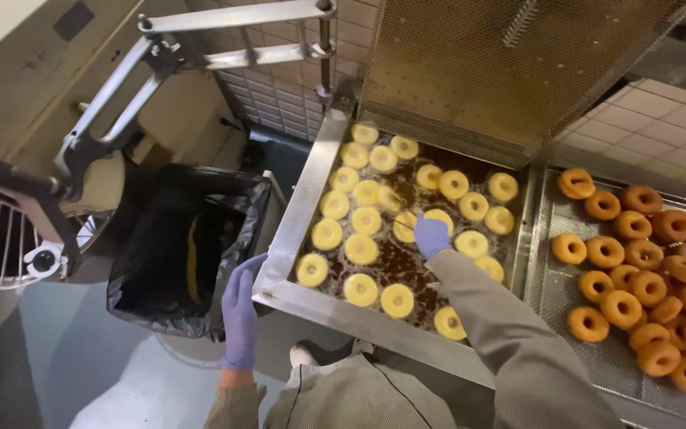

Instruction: Fry raw dough donuts in a deep fryer and then pack fried donuts onto a tray.

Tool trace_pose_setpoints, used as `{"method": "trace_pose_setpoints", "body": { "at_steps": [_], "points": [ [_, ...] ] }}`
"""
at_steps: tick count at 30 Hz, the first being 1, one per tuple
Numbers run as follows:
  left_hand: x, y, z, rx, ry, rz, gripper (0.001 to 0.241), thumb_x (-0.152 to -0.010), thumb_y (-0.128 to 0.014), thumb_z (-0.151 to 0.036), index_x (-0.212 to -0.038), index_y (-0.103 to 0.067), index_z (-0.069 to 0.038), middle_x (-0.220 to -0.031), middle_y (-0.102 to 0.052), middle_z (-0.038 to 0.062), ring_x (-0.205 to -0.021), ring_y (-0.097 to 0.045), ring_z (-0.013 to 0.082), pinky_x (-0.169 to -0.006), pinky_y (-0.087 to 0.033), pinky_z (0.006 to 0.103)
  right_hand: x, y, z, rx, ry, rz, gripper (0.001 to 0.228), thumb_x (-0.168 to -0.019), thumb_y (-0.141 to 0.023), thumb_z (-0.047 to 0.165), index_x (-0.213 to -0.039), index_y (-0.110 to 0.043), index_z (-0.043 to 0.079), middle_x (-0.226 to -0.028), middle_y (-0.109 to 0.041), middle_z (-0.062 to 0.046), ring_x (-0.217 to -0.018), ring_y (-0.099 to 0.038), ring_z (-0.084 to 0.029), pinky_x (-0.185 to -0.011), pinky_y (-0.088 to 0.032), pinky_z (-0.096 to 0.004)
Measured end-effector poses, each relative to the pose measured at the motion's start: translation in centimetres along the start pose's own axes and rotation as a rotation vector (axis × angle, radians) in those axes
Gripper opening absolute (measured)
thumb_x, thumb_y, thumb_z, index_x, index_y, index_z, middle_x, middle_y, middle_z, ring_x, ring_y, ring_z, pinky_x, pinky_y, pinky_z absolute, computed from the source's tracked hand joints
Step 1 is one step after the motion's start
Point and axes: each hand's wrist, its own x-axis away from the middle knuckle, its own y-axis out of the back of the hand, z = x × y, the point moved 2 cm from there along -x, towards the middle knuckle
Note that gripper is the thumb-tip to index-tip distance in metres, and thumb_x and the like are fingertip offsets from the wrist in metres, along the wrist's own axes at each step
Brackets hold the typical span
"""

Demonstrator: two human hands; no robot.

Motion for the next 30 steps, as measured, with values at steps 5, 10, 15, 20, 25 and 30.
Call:
{"method": "trace_pose_setpoints", "body": {
  "at_steps": [5,10,15,20,25,30],
  "points": [
    [1.0,1.7,0.6,-0.009,-0.044,-0.057,0.038,-0.109,-0.039,-0.019,-0.128,-0.064,0.003,-0.130,-0.068,0.010,-0.120,-0.062,0.0180,-0.107,-0.045,0.0312,-0.7,7.2,-4.2,-0.442,-0.089,0.225,0.047,-0.100,-0.061,0.046,-0.107,-0.067,0.000,-0.086,-0.072,-0.021,-0.074,-0.071,-0.036,-0.062,-0.054,-0.049],
    [1.9,2.8,2.9,-0.081,-0.017,-0.104,0.040,-0.109,-0.039,-0.021,-0.127,-0.064,0.003,-0.130,-0.069,0.011,-0.122,-0.063,0.0181,-0.109,-0.045,0.0314,-5.0,13.7,-2.9,-0.345,-0.173,0.112,0.047,-0.100,-0.060,0.042,-0.113,-0.062,-0.004,-0.084,-0.073,-0.020,-0.071,-0.074,-0.034,-0.062,-0.059,-0.046],
    [3.0,2.2,0.9,-0.152,0.049,-0.164,0.040,-0.108,-0.040,-0.021,-0.126,-0.068,0.001,-0.127,-0.072,0.009,-0.116,-0.064,0.0160,-0.098,-0.047,0.0303,-12.4,3.5,0.8,-0.144,-0.213,-0.210,0.035,-0.095,-0.059,0.019,-0.125,-0.066,0.003,-0.085,-0.075,-0.016,-0.073,-0.073,-0.033,-0.061,-0.057,-0.048],
    [3.9,3.3,2.0,-0.144,0.032,-0.219,0.039,-0.108,-0.040,-0.021,-0.126,-0.067,0.000,-0.126,-0.070,0.007,-0.113,-0.062,0.0145,-0.097,-0.046,0.0293,-11.1,7.7,-1.6,-0.563,-0.225,0.352,0.049,-0.100,-0.061,0.047,-0.104,-0.074,0.000,-0.097,-0.074,-0.021,-0.086,-0.073,-0.039,-0.068,-0.058,-0.051],
    [4.7,3.9,3.3,-0.085,0.036,-0.270,0.040,-0.108,-0.038,-0.021,-0.125,-0.067,0.001,-0.119,-0.070,0.009,-0.110,-0.063,0.0174,-0.098,-0.049,0.0319,-11.9,8.5,-4.6,-0.292,-0.239,0.110,0.048,-0.095,-0.065,0.053,-0.103,-0.074,0.007,-0.099,-0.074,-0.017,-0.086,-0.072,-0.034,-0.068,-0.056,-0.045],
    [4.6,3.1,3.1,-0.086,0.056,-0.247,0.039,-0.108,-0.040,-0.020,-0.124,-0.067,0.003,-0.113,-0.074,0.011,-0.107,-0.067,0.0199,-0.099,-0.050,0.0336,-15.3,0.5,-4.8,-0.117,-0.297,0.013,0.029,-0.097,-0.062,0.030,-0.109,-0.075,0.007,-0.099,-0.077,-0.014,-0.091,-0.076,-0.032,-0.070,-0.061,-0.045]
  ]
}}
